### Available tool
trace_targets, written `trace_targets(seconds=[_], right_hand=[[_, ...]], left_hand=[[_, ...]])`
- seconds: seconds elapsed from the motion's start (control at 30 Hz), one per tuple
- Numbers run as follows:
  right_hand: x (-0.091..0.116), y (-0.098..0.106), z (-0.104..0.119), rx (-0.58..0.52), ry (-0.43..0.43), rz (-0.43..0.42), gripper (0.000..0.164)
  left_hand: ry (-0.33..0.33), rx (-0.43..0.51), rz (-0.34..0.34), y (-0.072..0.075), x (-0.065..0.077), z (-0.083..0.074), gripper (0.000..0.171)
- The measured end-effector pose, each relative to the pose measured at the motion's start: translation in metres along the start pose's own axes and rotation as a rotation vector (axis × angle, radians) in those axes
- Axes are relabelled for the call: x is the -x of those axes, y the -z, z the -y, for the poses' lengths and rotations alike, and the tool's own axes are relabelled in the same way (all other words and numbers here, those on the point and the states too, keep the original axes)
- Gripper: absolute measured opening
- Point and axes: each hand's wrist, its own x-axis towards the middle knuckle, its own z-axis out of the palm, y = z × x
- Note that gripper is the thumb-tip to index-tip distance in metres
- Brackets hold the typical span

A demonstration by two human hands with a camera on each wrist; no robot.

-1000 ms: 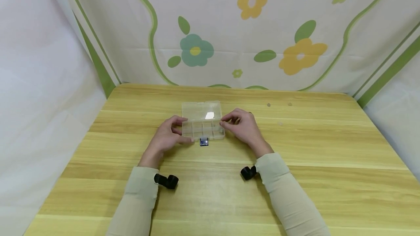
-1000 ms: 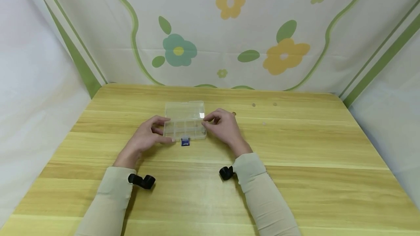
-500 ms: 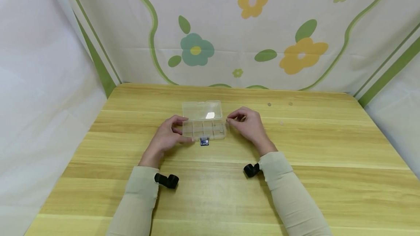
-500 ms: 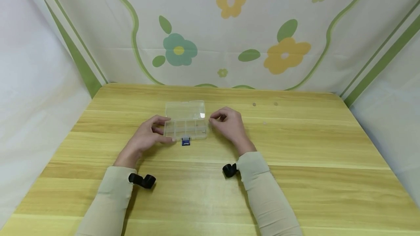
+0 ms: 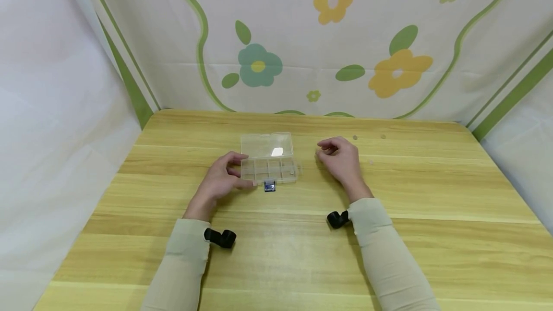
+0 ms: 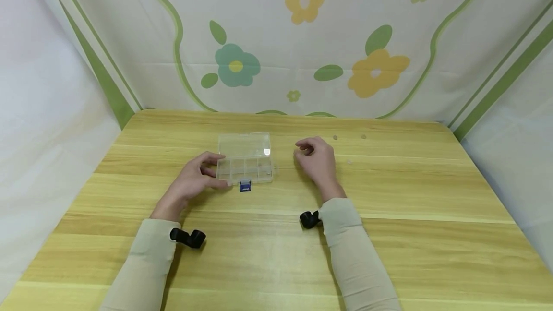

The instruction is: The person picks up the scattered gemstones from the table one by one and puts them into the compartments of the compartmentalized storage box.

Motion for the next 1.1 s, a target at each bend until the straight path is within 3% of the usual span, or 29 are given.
trace_targets(seconds=[0.63, 1.1], right_hand=[[-0.007, 0.011, -0.015, 0.034, -0.049, -0.057, 0.028], [-0.005, 0.014, -0.017, 0.086, -0.082, -0.036, 0.025]], left_hand=[[-0.003, 0.002, 0.007, 0.0, 0.0, 0.0, 0.076], [-0.006, 0.005, 0.007, 0.0, 0.0, 0.001, 0.077]])
